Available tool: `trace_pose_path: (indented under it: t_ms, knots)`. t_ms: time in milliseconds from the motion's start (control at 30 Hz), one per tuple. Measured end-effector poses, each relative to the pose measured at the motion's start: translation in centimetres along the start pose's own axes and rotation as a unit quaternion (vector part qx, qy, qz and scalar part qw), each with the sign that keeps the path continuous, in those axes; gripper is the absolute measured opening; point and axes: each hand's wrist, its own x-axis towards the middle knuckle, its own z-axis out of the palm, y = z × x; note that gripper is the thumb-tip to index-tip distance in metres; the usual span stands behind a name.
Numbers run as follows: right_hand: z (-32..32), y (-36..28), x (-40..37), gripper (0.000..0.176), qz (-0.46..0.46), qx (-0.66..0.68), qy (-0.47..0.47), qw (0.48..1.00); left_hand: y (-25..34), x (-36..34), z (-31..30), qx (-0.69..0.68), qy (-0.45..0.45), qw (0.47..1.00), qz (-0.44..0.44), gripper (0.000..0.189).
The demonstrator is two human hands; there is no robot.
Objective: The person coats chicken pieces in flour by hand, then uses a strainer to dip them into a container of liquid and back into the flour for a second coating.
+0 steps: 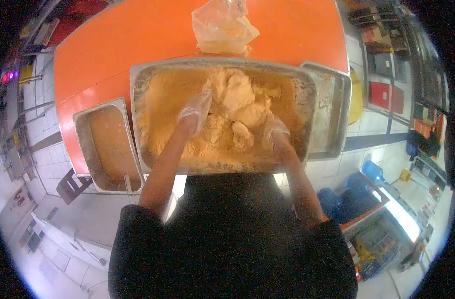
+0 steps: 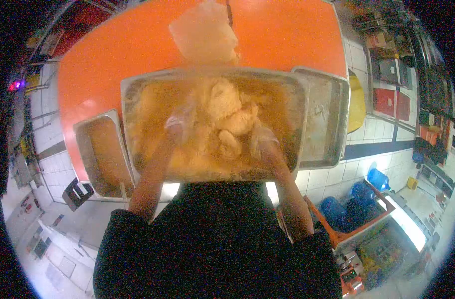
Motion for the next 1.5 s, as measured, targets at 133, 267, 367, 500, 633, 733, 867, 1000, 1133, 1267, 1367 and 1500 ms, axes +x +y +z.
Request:
trace_pose_path:
  t_ms: [133,267,367,500,633,733,867,1000,1133,1267,1367,1500]
  knots:
    - [-3.2,-0.8,-1.2,0.020,0.007,-0.021,-0.024,0.999,-2.7,-1.6,-3.7,0.074,0.023,0.954,0.291,0.050]
    - [-2.5,-0.3,-1.7,0.022,0.035,-0.045,-0.071,0.996,-3.2,-6.0,-8.2,0.381,0.076,0.913,0.125,0.039]
    - [-0.6,-0.4,-2.1,0.024,0.054,-0.043,-0.143,0.987,-1.5,-7.2,-7.1,0.612,-0.049,0.782,0.108,0.038]
    - [0.3,-1.9,-2.0,0.026,0.072,-0.022,-0.257,0.963,-6.6,-7.2,-5.6,0.491,-0.121,0.862,0.029,0.034]
    - [0.4,-2.1,-1.5,0.022,0.017,0.027,-0.365,0.930,-13.4,-6.0,-4.6,0.180,-0.114,0.972,0.100,0.032]
    - [6.7,1.1,-3.8,0.016,0.040,0.189,-0.227,0.955,-12.5,-4.5,-2.2,0.101,-0.117,0.988,-0.002,0.030]
    - [9.6,4.0,-4.9,0.010,-0.033,0.352,-0.017,0.935,-3.1,-7.9,2.7,0.097,-0.071,0.993,0.016,0.029]
    - [11.9,6.8,-6.1,0.013,0.085,0.594,0.028,0.800,-1.8,-8.1,6.1,-0.165,-0.042,0.985,-0.038,0.025]
    - [-6.0,-3.6,-3.1,0.021,0.331,0.861,0.141,0.361,-1.3,-7.1,9.0,-0.231,-0.085,0.967,-0.059,0.028]
    - [-4.5,-2.0,-4.9,0.030,0.279,0.866,0.207,0.360,-0.6,-6.6,11.0,-0.224,-0.106,0.968,-0.019,0.033]
    - [-5.7,-4.3,-5.2,0.036,0.282,0.707,0.222,0.610,-2.1,-7.4,10.2,-0.080,-0.077,0.991,0.072,0.039]
    - [-6.9,-3.8,-5.0,0.037,0.326,0.221,0.011,0.919,-5.8,-8.5,2.5,0.451,0.121,0.826,0.315,0.046]
